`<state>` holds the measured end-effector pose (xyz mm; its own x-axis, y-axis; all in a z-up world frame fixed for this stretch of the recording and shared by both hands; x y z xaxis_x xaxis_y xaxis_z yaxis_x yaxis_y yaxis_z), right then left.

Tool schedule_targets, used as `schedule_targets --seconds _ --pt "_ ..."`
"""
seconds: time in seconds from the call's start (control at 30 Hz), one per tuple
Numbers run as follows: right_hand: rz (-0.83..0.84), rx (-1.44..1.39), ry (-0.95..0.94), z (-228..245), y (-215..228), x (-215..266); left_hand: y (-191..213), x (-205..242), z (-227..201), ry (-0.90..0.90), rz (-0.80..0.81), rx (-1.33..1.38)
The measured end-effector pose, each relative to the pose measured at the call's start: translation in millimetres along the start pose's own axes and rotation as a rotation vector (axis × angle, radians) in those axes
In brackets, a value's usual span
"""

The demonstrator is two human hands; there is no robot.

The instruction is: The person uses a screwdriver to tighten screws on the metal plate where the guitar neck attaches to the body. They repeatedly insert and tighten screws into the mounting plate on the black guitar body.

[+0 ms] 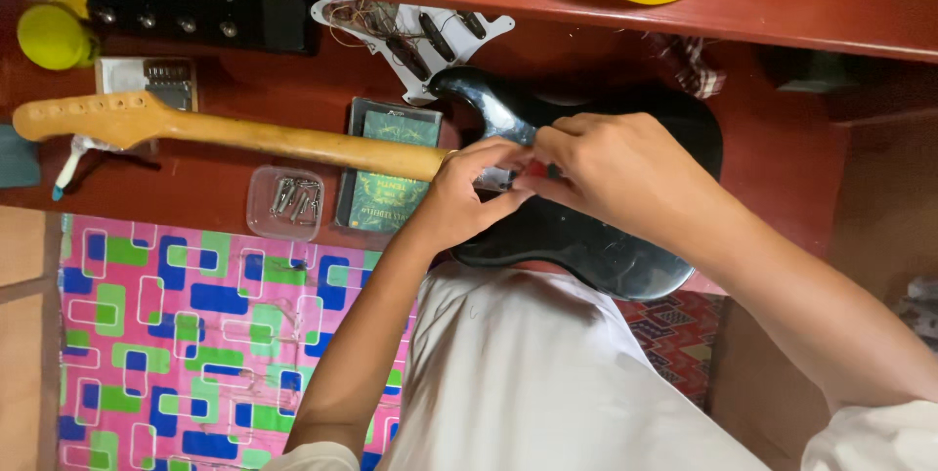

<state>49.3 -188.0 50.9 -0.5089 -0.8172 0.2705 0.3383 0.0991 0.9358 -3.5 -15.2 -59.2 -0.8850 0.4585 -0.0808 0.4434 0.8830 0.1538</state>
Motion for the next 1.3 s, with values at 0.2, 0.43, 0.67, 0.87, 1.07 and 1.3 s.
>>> schedule_targets --seconds 0.2,0.43,0.67,0.87,1.07,1.3 --pt "0.061 0.106 -0.122 15 5 -1 9 -2 9 0.063 0.022 0.045" --pt "0.194 -0.046 -0.303 12 3 -7 15 -5 2 -0.021 0.215 0.005" --pt "0.213 0.032 -0.371 27 9 -8 19 -20 4 -0.115 0.280 -0.115" --pt "0.266 -0.046 -0.407 27 4 -13 26 -18 4 -0.070 0.342 -0.005" --pt "0.315 0.197 -0.586 32 6 -16 25 -26 20 -0.094 0.316 -0.045" --pt "0.315 0.140 -0.474 34 8 -15 35 -29 8 -0.186 0.388 -0.055"
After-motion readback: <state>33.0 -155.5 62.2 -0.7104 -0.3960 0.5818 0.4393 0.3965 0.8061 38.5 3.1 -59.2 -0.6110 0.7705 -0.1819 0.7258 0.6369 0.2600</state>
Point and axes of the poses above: each hand's wrist, its own x-axis away from the middle knuckle, its own y-axis out of the back of the hand, z = x × y, the point moved 2 cm from there along -x, towards the middle knuckle, and after that the axes turned 15 degrees about z, right-handed, at the moved point
